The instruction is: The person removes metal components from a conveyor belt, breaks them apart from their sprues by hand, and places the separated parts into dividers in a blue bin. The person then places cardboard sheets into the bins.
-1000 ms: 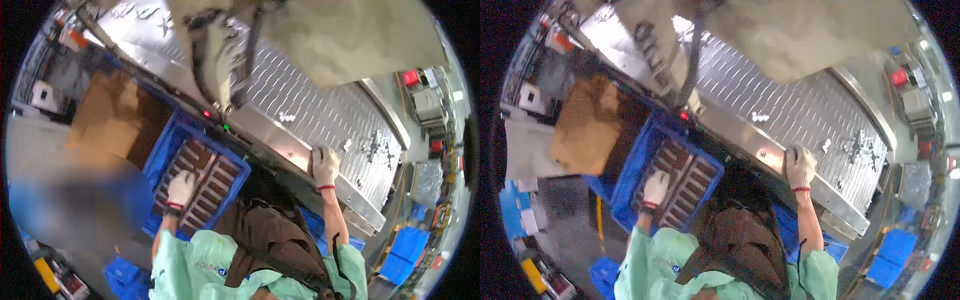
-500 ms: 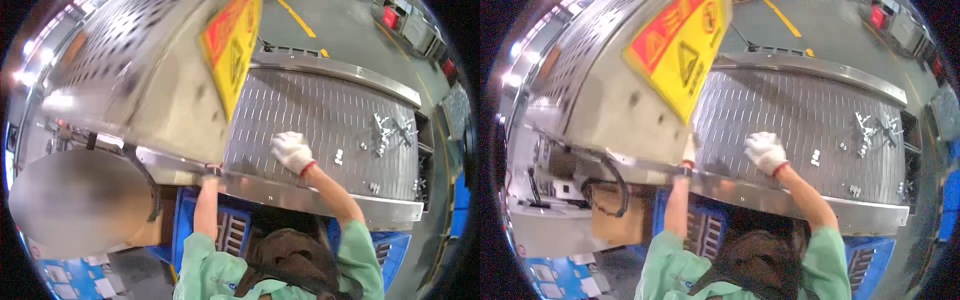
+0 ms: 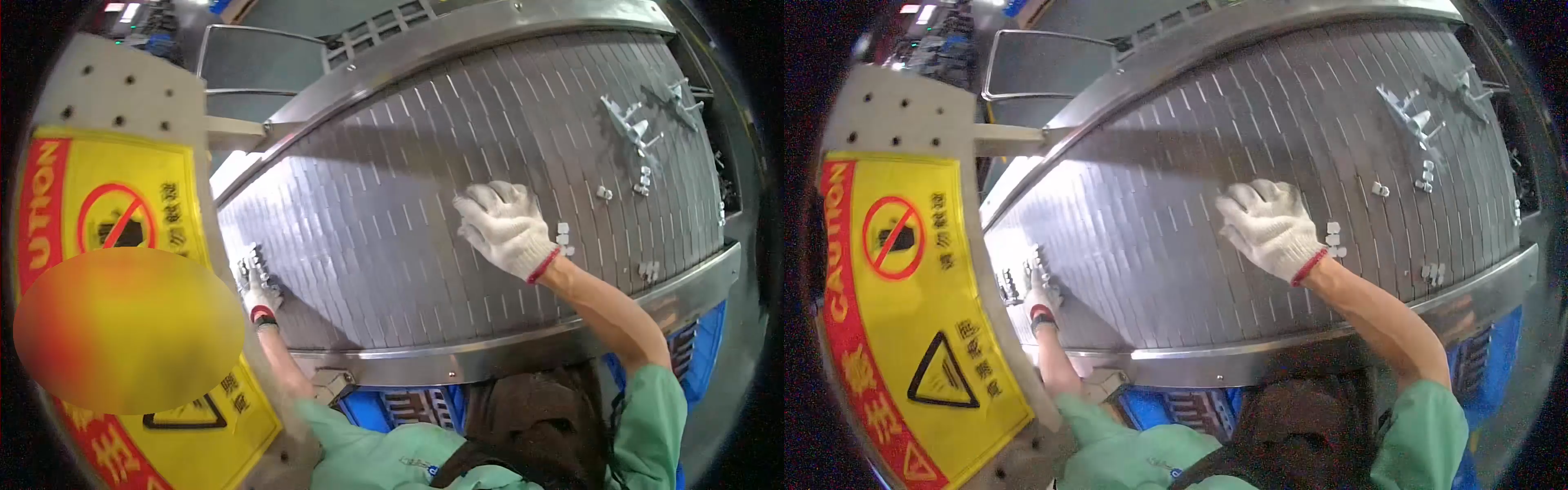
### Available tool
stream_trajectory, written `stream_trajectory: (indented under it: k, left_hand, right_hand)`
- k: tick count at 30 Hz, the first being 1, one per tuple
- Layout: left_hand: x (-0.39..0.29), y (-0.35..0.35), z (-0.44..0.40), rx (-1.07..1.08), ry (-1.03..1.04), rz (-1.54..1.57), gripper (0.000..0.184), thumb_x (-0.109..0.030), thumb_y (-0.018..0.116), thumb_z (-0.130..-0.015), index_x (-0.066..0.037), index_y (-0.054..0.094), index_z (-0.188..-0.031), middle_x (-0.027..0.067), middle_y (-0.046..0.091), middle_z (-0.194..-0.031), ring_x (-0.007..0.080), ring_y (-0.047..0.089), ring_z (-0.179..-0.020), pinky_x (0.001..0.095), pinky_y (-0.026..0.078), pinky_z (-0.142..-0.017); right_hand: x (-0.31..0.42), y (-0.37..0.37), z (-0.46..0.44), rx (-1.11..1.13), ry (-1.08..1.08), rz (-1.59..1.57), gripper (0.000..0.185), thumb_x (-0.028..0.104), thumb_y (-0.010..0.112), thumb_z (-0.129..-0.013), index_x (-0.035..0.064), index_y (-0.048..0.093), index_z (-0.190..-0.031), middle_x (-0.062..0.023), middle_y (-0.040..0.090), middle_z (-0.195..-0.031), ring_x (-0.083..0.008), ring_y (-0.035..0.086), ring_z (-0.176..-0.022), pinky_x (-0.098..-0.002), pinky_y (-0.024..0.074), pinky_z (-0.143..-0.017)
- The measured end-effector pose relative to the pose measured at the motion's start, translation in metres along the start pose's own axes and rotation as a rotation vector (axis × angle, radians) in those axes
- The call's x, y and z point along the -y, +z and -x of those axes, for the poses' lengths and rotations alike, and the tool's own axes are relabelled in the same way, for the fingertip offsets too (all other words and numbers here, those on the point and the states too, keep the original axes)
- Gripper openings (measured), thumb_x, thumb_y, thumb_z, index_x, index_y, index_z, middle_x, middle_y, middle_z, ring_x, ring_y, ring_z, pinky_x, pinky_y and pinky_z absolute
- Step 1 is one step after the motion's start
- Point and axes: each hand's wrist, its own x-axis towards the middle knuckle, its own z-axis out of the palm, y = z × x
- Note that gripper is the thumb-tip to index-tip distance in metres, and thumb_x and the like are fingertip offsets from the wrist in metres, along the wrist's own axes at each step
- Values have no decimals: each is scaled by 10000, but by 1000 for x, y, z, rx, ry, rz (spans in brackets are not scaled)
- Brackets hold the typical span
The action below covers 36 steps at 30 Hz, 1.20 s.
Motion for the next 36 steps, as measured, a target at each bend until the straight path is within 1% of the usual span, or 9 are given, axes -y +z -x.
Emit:
stream_trajectory:
  k: [3, 6, 10, 19, 22, 26, 32, 35, 36]
  left_hand:
    - [30, -31, -57, 29, -180, -96, 546, -625, 786, -977, -167, 553, -1163, 0, 450, -606, 180, 448, -413, 340, 318, -373]
    - [33, -21, -47, 23, -19, -141, 627, -614, 789, -973, -123, 556, -1286, 5, 453, -628, 163, 438, -418, 350, 341, -378]
    - [21, 11, 7, -59, -15, -240, 637, -597, 776, -981, -120, 577, -1353, 8, 492, -672, 146, 445, -450, 328, 372, -390]
    - [-8, 92, 200, 319, 267, -614, 687, -486, 764, -993, -66, 606, -1513, 84, 677, -923, 133, 631, -650, 318, 513, -544]
    - [11, 104, 240, 500, 468, -626, 637, -433, 773, -993, -53, 611, -1477, 151, 673, -1055, 203, 651, -725, 369, 546, -636]
    - [21, 112, 307, 508, 658, -885, 636, -447, 813, -975, -111, 610, -1475, 220, 728, -1349, 372, 719, -1181, 460, 565, -992]
    - [0, 120, 352, 436, 395, -893, 811, -456, 872, -904, -66, 562, -1544, 252, 743, -1285, 413, 715, -1183, 488, 539, -1041]
    - [-1, 144, 330, 488, 615, -906, 752, -467, 841, -924, -17, 606, -1479, 263, 745, -1259, 424, 720, -1146, 508, 548, -995]
    - [-4, 156, 324, 508, 665, -913, 732, -473, 830, -935, -12, 618, -1463, 265, 744, -1265, 427, 720, -1145, 511, 549, -989]
  right_hand:
    - [1, 9, -3, -44, 3, 26, 438, 363, 778, -968, 141, 670, -1329, -61, 648, -1213, -298, 653, -1100, -508, 523, -969]
    - [-1, 12, -4, -11, 30, -3, 445, 379, 770, -977, 147, 669, -1343, -63, 642, -1226, -305, 644, -1121, -517, 513, -987]
    - [-4, 22, 4, -51, 18, 91, 425, 406, 729, -1020, 179, 677, -1375, -68, 680, -1316, -315, 670, -1204, -543, 546, -997]
    - [0, 6, 0, 120, 82, 86, 346, 432, 694, -1047, 157, 723, -1254, -112, 733, -1246, -294, 711, -1186, -466, 620, -980]
    - [0, -9, 3, 150, 71, 11, 328, 397, 685, -1033, 144, 723, -1239, -100, 723, -1264, -301, 696, -1210, -494, 599, -977]
    - [-26, 14, 28, 105, 21, 126, 325, 392, 692, -1009, 114, 741, -1170, -116, 726, -1245, -347, 694, -1201, -550, 575, -954]
    - [-110, -106, 95, 278, 321, 246, 426, 439, 521, -1128, 135, 629, -1406, -58, 631, -1482, -272, 514, -1457, -514, 462, -1153]
    - [-194, -126, 142, -89, 276, 391, 280, 368, 674, -1063, 183, 676, -1273, -68, 670, -1085, -269, 642, -1000, -398, 523, -930]
    - [-208, -151, 149, 112, 450, 390, 317, 386, 690, -1055, 166, 691, -1283, -75, 704, -1163, -284, 677, -1093, -405, 526, -967]
